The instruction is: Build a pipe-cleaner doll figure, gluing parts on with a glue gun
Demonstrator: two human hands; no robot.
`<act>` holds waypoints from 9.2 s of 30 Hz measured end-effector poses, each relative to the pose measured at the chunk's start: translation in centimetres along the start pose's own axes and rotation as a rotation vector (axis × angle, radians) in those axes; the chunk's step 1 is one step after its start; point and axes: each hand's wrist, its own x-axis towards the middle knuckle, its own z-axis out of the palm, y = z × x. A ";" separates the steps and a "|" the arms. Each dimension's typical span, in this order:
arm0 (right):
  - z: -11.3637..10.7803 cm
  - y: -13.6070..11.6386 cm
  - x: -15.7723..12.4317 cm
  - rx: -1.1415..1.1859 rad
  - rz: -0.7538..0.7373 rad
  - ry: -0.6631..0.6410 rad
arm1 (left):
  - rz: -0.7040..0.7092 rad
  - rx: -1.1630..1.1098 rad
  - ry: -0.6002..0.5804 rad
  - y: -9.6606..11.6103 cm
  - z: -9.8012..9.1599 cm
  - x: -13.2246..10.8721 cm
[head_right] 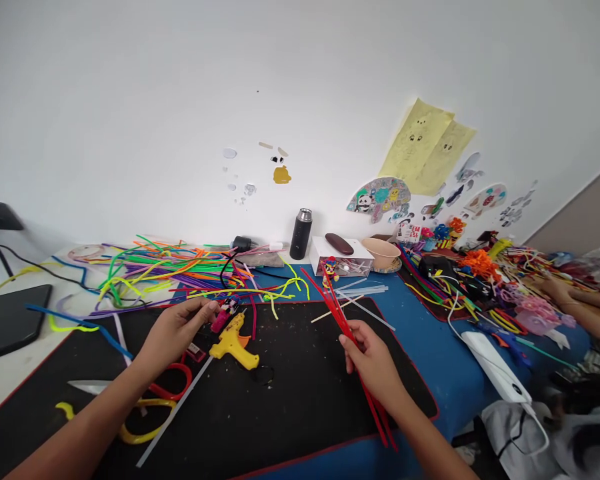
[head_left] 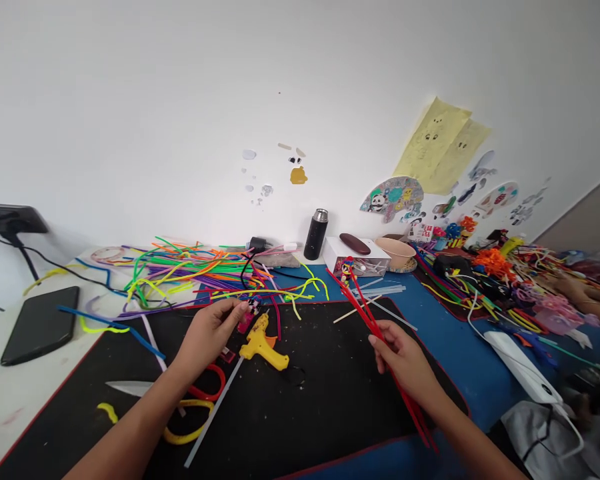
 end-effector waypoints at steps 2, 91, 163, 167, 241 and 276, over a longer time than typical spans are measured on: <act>1.3 -1.0 1.0 0.019 -0.016 -0.078 | -0.002 -0.005 0.007 0.0 0.0 0.0; 14.8 -8.2 12.9 -1.174 -0.615 -0.807 | -0.185 0.033 0.114 -2.3 -1.1 0.6; 17.4 -7.9 13.1 0.828 -0.036 -0.092 | -0.301 -0.617 0.355 -3.4 -2.0 2.1; 17.2 -7.8 13.2 0.827 -0.023 -0.085 | -0.321 -0.643 0.359 -3.7 -1.9 2.2; 18.2 -7.9 12.3 0.988 0.097 -0.307 | -0.353 0.620 -0.575 -4.0 -7.1 0.5; 20.8 -8.5 9.3 0.781 0.058 -0.537 | -0.287 -0.834 0.260 -0.3 1.7 0.7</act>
